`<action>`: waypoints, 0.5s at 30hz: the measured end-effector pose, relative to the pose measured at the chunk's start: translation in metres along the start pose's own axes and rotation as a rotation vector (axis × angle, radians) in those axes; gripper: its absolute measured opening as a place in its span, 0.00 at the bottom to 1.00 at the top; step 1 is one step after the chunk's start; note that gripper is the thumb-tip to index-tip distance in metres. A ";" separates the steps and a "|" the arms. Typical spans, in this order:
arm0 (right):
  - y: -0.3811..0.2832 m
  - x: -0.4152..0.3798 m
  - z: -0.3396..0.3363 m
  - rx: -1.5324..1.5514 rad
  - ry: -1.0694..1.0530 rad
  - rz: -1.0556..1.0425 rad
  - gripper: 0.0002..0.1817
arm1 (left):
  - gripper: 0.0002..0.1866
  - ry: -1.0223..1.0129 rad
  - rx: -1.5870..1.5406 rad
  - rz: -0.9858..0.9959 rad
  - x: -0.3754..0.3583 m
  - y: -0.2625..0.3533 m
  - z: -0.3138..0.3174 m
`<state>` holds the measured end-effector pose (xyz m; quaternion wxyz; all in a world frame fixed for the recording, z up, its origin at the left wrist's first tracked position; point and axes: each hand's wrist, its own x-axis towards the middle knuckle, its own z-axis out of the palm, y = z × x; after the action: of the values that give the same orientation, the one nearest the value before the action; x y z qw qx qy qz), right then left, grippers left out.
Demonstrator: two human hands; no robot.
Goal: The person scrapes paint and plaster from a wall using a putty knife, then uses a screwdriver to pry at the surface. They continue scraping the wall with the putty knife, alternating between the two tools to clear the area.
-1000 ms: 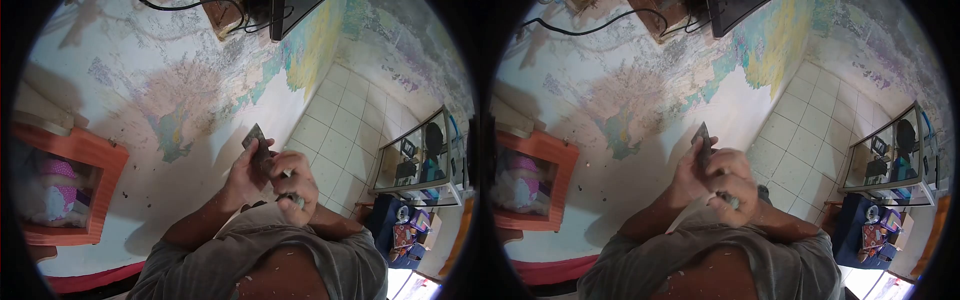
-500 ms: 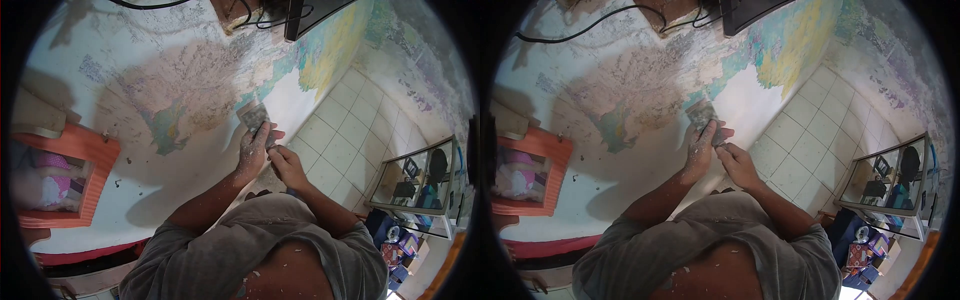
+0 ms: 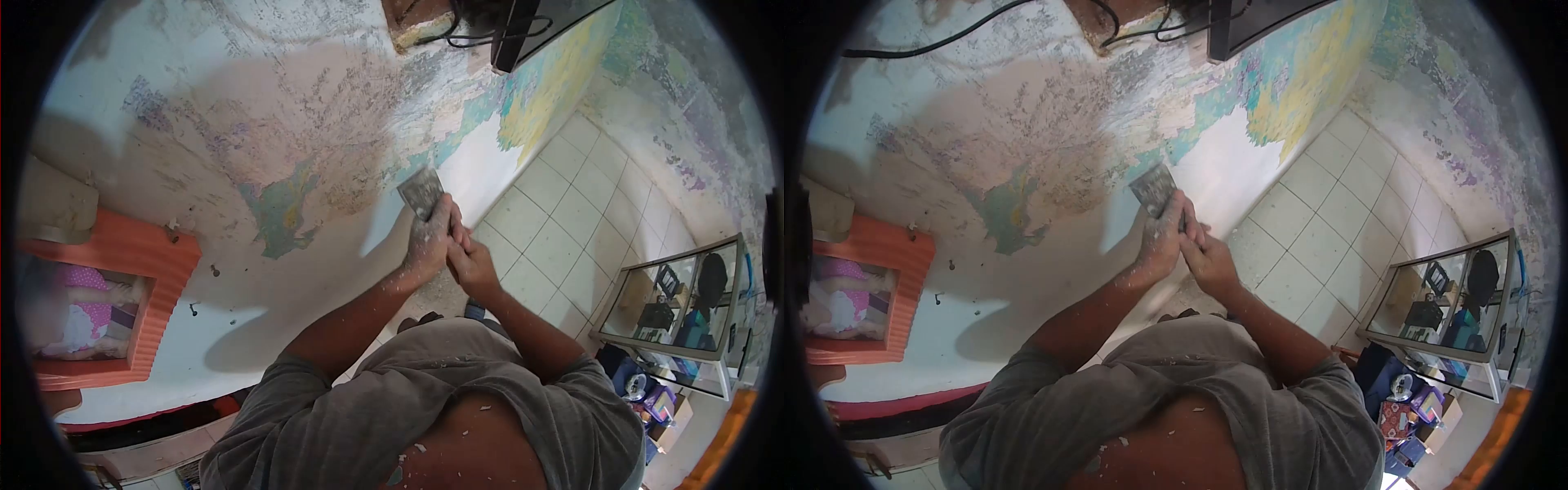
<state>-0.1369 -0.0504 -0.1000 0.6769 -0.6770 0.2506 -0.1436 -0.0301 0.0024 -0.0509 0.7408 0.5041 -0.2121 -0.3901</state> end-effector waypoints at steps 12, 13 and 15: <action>0.002 0.017 0.008 0.162 0.003 -0.166 0.22 | 0.20 0.074 0.129 -0.025 0.001 0.002 0.000; -0.005 0.027 0.006 0.154 -0.015 -0.147 0.22 | 0.20 0.074 0.126 -0.028 0.008 0.000 -0.004; -0.003 0.027 0.006 0.147 -0.037 -0.113 0.21 | 0.19 0.043 0.146 0.068 0.019 0.017 -0.007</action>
<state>-0.1107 -0.0600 -0.1015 0.7202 -0.6411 0.1880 -0.1871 -0.0079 -0.0055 -0.0397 0.7191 0.5577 -0.2410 -0.3372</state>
